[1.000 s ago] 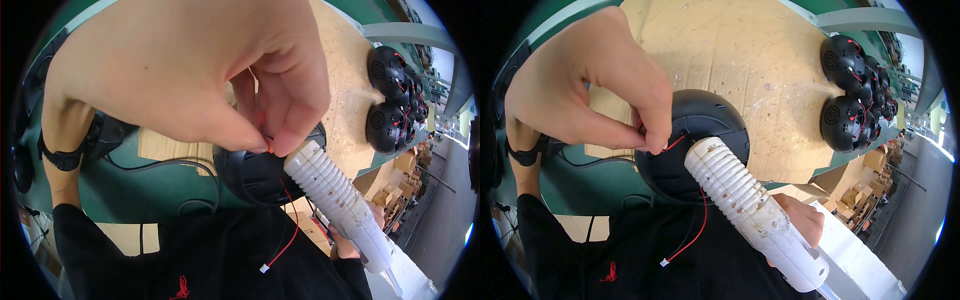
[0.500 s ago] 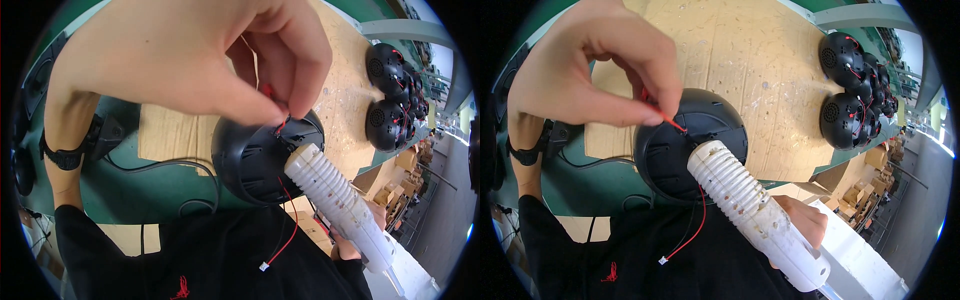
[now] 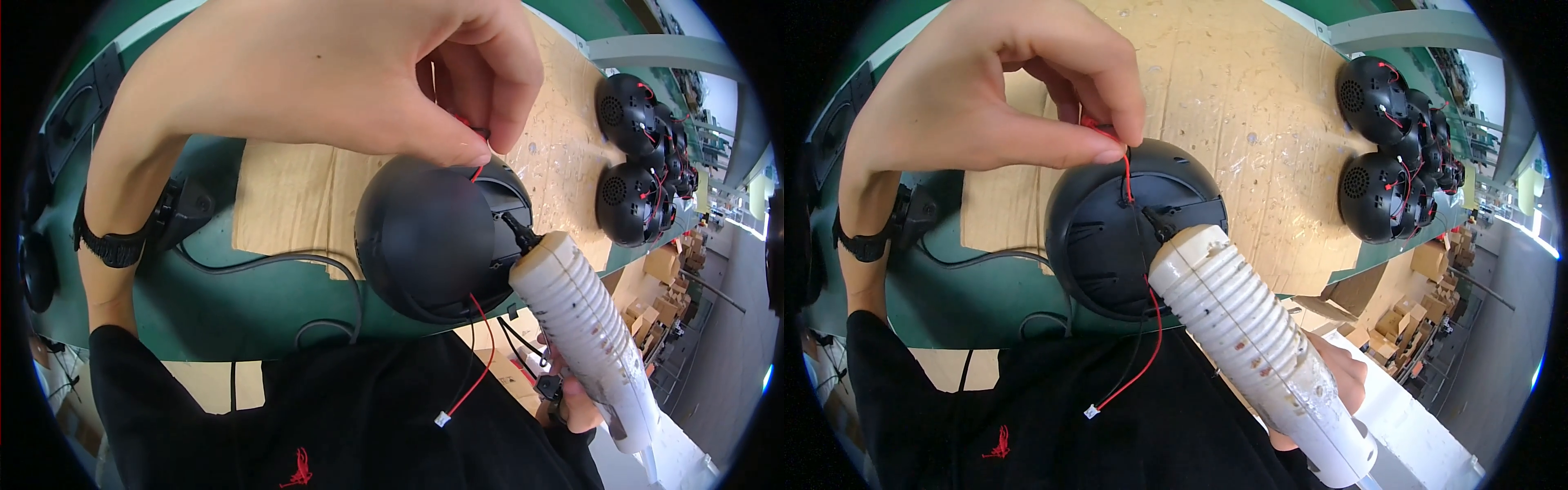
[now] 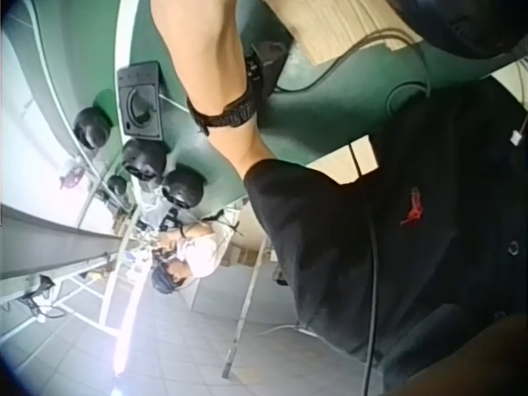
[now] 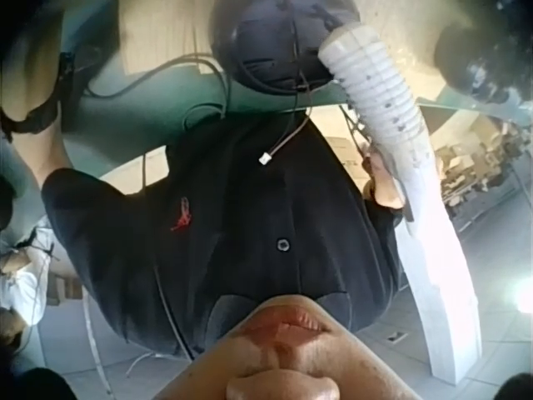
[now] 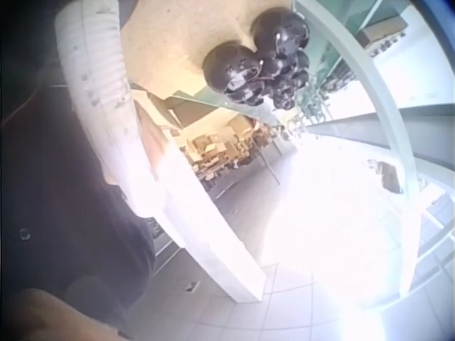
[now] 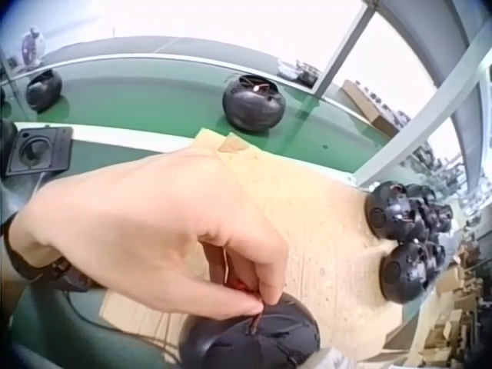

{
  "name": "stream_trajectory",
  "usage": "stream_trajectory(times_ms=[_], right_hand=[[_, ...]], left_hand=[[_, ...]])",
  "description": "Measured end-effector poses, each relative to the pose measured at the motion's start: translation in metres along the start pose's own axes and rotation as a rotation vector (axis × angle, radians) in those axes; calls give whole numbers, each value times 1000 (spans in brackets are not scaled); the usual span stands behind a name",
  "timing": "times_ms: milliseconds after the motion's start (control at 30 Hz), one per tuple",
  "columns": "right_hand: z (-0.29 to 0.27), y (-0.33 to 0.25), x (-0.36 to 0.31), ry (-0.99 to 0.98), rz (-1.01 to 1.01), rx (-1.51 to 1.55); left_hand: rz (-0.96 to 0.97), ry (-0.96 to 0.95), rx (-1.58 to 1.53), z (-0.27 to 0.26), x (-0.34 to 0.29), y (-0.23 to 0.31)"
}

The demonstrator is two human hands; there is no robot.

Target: Applying hot glue to wires inside black spherical electronic housings on an assembly line.

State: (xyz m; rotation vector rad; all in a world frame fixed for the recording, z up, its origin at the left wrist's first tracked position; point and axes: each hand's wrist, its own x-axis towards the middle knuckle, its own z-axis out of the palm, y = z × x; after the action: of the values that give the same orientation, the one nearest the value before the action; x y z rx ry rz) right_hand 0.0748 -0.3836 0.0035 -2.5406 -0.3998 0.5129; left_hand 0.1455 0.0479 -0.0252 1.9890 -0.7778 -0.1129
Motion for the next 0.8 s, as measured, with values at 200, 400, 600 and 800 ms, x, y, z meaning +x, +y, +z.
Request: stream_trajectory(times_ms=[200,400,600,800], right_hand=[[13,4,2,-44,33,-44],[34,-23,11,73,108,313],[30,-55,21,-25,36,832],[28,-40,10,21,35,670]], left_hand=[[53,16,-35,-1,-5,8],[82,3,-33,5,-2,-4],[134,13,22,8,-2,-14],[192,145,344,15,-9,16]])
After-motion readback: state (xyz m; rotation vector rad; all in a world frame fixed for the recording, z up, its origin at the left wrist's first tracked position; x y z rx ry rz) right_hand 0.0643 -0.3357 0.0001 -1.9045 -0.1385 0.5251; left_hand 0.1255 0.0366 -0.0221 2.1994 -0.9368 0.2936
